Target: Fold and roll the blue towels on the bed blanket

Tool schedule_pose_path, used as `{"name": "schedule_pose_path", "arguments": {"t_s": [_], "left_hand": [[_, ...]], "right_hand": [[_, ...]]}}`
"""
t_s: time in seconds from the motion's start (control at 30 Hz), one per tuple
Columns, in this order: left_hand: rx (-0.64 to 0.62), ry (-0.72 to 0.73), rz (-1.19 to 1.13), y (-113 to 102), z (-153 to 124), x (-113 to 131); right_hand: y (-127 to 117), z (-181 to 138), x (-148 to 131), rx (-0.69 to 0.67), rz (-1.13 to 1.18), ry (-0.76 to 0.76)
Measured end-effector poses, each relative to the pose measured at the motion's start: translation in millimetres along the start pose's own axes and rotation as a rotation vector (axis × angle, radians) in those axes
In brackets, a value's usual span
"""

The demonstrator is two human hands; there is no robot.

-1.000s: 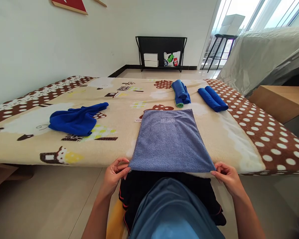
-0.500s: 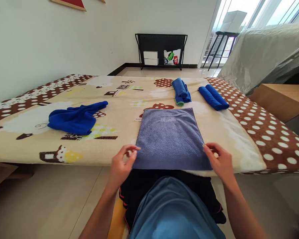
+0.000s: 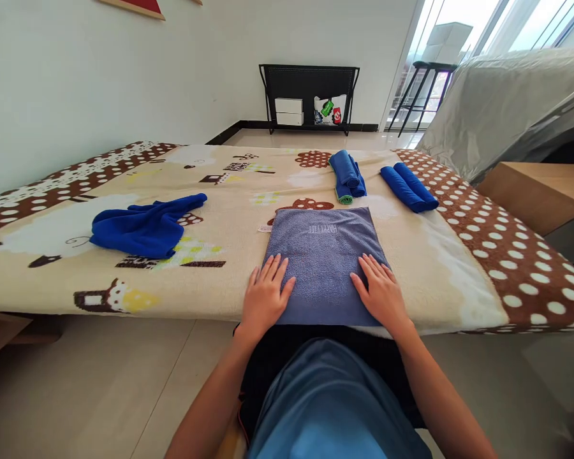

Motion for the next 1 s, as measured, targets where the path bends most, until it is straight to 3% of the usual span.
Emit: {"name": "schedule_pose_path", "arguments": {"t_s": [0.1,0.2,0.3,0.37,0.43,0.53,0.67,0.83,1.0], "left_hand": [[-0.026,-0.001,0.062,-8.6,-10.0,-24.2],[-0.059,0.016,0.144,-13.8,-4.7,-22.3],[-0.176,0.155,0.159,-2.8,21.2,8.6],[-0.343,0.311,0.123,19.6,44.6,36.4],[-0.492,0.362,0.12,46.1,75.6,50.5],[-0.521,0.256,0.147,73.8,133.6,44.8],[-0.411,0.055,0.162,85.0,183.0,11.1],[-0.299,-0.087,0.161,83.3,191.6,-21.4],[-0.261,-0.161,0.156,82.7,192.1,-29.7]], "right_hand": [[-6.6,-9.8,15.0,-0.024,-0.06,0.019],[-2.7,2.1,7.5,-0.091,-0.06,-0.029],[21.5,34.1,-22.9,-0.255,0.095,-0.23],[43.1,59.1,-42.7,-0.38,0.211,-0.374],[62.3,87.7,-45.8,-0.448,0.239,-0.425],[81.6,131.1,-20.4,-0.448,0.155,-0.346],[87.6,162.9,34.0,-0.406,0.069,-0.175],[82.0,166.3,90.9,-0.351,-0.001,0.015],[78.9,161.5,118.3,-0.329,-0.051,0.143]]}}
Point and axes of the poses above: each hand's wrist, its own z-axis towards the middle knuckle, its own y-axis out of the palm, x = y × z, the point moved 10 cm from there along z, towards the middle knuckle, and after that the axes turned 11 degrees about -y, right-handed, at the moved point
